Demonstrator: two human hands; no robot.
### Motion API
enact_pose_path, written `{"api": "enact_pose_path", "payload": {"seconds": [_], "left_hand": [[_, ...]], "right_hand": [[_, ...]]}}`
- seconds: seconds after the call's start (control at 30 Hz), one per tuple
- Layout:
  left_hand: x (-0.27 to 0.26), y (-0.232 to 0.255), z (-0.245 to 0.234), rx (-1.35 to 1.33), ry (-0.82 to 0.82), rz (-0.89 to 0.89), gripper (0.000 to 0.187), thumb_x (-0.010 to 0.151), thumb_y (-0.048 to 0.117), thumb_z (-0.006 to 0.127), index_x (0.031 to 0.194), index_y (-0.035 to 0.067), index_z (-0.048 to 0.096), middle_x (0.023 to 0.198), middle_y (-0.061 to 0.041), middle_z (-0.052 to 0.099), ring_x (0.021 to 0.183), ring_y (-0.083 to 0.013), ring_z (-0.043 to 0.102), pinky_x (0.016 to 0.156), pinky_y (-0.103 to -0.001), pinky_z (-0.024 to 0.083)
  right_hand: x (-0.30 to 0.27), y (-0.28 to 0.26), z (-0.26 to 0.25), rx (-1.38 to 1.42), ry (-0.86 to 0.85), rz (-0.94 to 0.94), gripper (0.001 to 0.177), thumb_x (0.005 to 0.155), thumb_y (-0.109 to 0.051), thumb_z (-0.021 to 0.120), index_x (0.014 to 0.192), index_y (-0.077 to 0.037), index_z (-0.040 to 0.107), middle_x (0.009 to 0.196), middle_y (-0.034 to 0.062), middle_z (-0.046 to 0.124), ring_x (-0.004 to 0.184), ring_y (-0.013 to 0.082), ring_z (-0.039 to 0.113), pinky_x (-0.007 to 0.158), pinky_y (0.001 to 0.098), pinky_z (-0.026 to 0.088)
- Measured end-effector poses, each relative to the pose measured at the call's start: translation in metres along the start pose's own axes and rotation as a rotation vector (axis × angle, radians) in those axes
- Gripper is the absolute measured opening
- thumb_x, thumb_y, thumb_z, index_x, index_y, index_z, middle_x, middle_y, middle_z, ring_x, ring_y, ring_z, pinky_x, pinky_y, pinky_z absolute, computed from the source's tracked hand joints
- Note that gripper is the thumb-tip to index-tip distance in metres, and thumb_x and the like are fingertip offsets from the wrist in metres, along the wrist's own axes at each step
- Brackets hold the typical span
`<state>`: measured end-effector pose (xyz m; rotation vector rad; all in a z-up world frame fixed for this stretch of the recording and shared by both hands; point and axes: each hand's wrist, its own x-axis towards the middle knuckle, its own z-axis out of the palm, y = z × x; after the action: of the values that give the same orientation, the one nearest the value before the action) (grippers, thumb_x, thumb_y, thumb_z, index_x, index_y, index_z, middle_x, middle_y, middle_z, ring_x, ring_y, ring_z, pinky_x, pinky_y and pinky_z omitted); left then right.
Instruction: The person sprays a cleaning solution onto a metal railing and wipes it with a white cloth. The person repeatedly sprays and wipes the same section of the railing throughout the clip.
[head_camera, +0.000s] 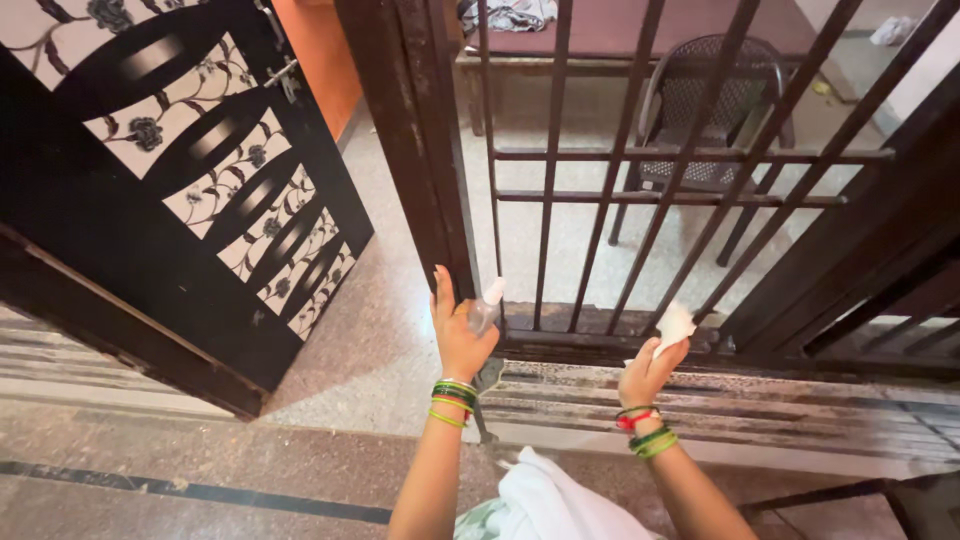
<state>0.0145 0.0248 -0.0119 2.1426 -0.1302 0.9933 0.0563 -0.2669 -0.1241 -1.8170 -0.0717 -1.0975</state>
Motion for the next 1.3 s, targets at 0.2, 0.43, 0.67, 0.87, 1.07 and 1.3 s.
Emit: {"api": "enact_pose_path", "payload": {"seconds": [0.2, 0.43, 0.67, 0.87, 1.07, 1.3], "left_hand": [[0.000, 0.003, -0.011, 0.128, -0.130, -0.035, 0.036, 0.059, 0.018, 0.074, 0.090, -0.001, 0.072, 0.168, -0.026, 0.012, 0.156, -0.0410, 0.018, 0.120, -0.065, 0.014], [0.001, 0.004, -0.010, 0.092, -0.103, -0.017, 0.037, 0.059, 0.017, 0.075, 0.091, -0.002, 0.072, 0.170, -0.025, 0.013, 0.157, -0.0392, 0.018, 0.121, -0.064, 0.017], [0.001, 0.003, -0.008, 0.189, -0.116, 0.038, 0.043, 0.056, 0.017, 0.077, 0.093, -0.003, 0.071, 0.167, -0.028, 0.013, 0.155, -0.0436, 0.017, 0.116, -0.063, 0.023], [0.004, 0.009, -0.010, 0.217, -0.140, -0.002, 0.036, 0.057, 0.017, 0.078, 0.088, 0.000, 0.071, 0.166, -0.029, 0.014, 0.154, -0.0436, 0.020, 0.115, -0.065, 0.023], [0.003, 0.004, -0.018, 0.168, -0.111, 0.087, 0.043, 0.057, 0.017, 0.075, 0.096, -0.002, 0.073, 0.167, -0.030, 0.017, 0.151, -0.0440, 0.025, 0.115, -0.057, 0.031], [0.003, -0.002, -0.017, 0.186, -0.111, 0.113, 0.039, 0.057, 0.015, 0.075, 0.091, -0.003, 0.073, 0.165, -0.031, 0.020, 0.152, -0.0446, 0.026, 0.115, -0.057, 0.030]], "right_hand": [[0.121, -0.082, 0.037, 0.287, -0.175, 0.097, 0.039, 0.112, -0.021, 0.046, 0.146, -0.001, 0.047, 0.137, 0.0135, 0.060, 0.129, 0.0252, 0.057, 0.112, 0.0401, 0.042], [0.091, -0.069, 0.046, 0.301, -0.188, 0.268, 0.038, 0.110, -0.030, 0.048, 0.137, -0.003, 0.048, 0.105, 0.0104, 0.065, 0.096, 0.0201, 0.065, 0.086, 0.0356, 0.053], [-0.010, -0.012, 0.025, 0.235, -0.301, 0.069, 0.051, 0.108, -0.031, 0.041, 0.147, 0.002, 0.041, 0.140, 0.0211, 0.049, 0.132, 0.0325, 0.048, 0.115, 0.0435, 0.034], [0.048, -0.120, 0.040, 0.527, -0.362, 0.280, 0.055, 0.108, -0.029, 0.042, 0.154, 0.000, 0.035, 0.148, 0.0125, 0.049, 0.124, 0.0225, 0.045, 0.103, 0.0361, 0.036], [0.116, -0.143, 0.067, 0.548, -0.298, -0.081, 0.041, 0.114, -0.024, 0.048, 0.144, 0.003, 0.043, 0.123, 0.0103, 0.056, 0.111, 0.0196, 0.053, 0.102, 0.0367, 0.044], [-0.027, -0.035, 0.068, 0.149, -0.475, 0.067, 0.036, 0.103, -0.022, 0.049, 0.131, 0.001, 0.047, 0.114, 0.0195, 0.056, 0.107, 0.0315, 0.057, 0.100, 0.0399, 0.045]]}}
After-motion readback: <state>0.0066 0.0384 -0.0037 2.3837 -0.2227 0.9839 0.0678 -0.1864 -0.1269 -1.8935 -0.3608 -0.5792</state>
